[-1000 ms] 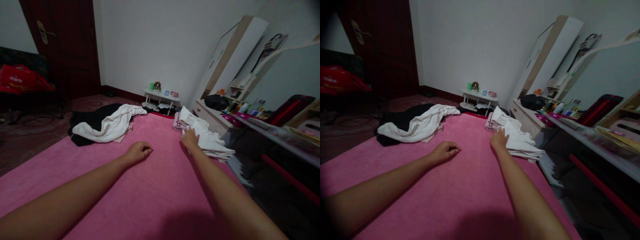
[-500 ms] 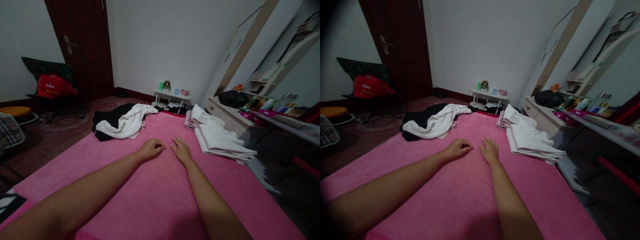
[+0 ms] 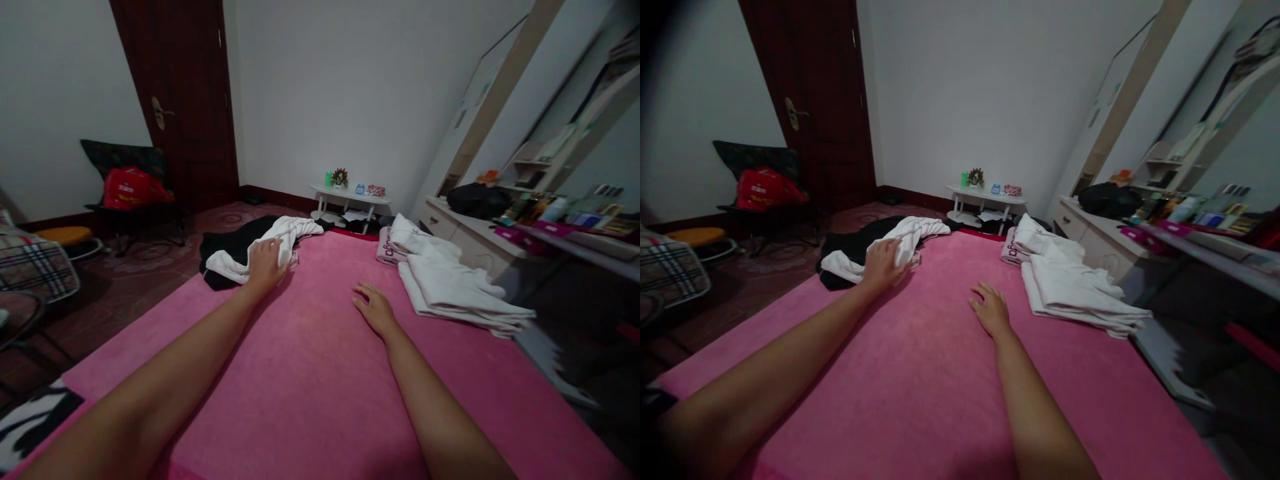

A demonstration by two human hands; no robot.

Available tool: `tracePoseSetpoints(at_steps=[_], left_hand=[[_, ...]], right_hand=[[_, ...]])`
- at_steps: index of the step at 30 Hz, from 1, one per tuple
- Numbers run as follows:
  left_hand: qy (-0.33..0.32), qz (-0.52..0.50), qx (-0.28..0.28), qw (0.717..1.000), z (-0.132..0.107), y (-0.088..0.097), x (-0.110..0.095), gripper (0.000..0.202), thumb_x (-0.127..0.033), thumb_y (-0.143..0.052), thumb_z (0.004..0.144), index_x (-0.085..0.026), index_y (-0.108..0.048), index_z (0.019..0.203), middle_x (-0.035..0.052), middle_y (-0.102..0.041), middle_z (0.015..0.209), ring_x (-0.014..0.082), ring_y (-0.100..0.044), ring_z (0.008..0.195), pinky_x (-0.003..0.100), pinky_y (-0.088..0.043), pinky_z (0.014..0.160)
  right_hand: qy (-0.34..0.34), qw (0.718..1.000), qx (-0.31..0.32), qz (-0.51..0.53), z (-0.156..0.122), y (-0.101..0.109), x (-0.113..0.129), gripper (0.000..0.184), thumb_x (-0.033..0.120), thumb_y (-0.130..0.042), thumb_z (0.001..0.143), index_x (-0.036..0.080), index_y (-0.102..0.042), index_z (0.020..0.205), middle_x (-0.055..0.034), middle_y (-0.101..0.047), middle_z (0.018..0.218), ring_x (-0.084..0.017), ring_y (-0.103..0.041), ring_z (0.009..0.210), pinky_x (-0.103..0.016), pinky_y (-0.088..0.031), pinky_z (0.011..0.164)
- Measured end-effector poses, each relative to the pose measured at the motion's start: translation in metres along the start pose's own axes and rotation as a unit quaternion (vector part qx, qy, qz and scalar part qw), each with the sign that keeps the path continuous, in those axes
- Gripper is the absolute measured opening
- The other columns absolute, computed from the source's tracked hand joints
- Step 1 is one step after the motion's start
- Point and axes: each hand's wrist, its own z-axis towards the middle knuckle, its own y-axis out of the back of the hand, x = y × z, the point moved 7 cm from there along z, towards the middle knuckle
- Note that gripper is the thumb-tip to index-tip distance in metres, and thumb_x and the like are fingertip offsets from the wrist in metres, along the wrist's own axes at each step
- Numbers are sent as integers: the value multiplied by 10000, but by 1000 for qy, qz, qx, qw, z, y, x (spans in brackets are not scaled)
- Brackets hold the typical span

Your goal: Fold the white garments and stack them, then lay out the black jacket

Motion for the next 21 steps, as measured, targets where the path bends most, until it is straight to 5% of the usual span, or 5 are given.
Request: tracePoseSetpoints(at_steps=[4, 11, 15, 18, 21], left_hand=[[96, 58, -7, 994, 1, 1, 42, 691, -511, -552, 830, -129, -379, 1379, 194, -427, 1373, 348, -408, 1225, 453, -352, 982], [159, 74, 23, 984, -1, -3, 48, 775, -506, -585, 802, -105, -318, 1409, 220, -503, 1294, 354, -512, 1140, 427, -427, 903], [204, 63, 114, 970, 0, -9, 56, 599, -511, -543, 819, -144, -478, 1288, 179, -642, 1088, 329, -620, 986, 374, -467, 786], [153, 45, 156, 975, 1, -10, 35, 445, -497, -487, 849, -163, -593, 1123, 153, -674, 1007, 313, -638, 949, 337, -462, 737], [24, -12, 156, 987, -9, -4, -26, 335, -380, -488, 861, -172, -607, 1095, 123, -682, 998, 266, -643, 922, 303, -449, 726]], right_hand=[[-4, 1000, -4, 7, 0, 1, 1, 342, 305, -565, 842, 207, -654, 1156, -83, -542, 1361, -209, -476, 1268, -404, -319, 1090], [-4, 1000, -6, 10, 0, 1, 3, 328, 290, -570, 839, 216, -656, 1147, -68, -550, 1353, -196, -478, 1263, -390, -318, 1091], [-4, 1000, -12, 19, -1, 1, 1, 334, 303, -571, 835, 217, -659, 1146, -74, -545, 1358, -207, -478, 1264, -403, -318, 1089], [1, 998, -30, 57, 0, 2, 1, 306, 301, -575, 820, 201, -688, 1086, -89, -577, 1318, -218, -509, 1232, -401, -333, 1077], [-3, 985, -58, 161, 1, 7, 2, 296, 370, -553, 831, 171, -718, 975, -107, -670, 1159, -235, -596, 1105, -393, -407, 1008]])
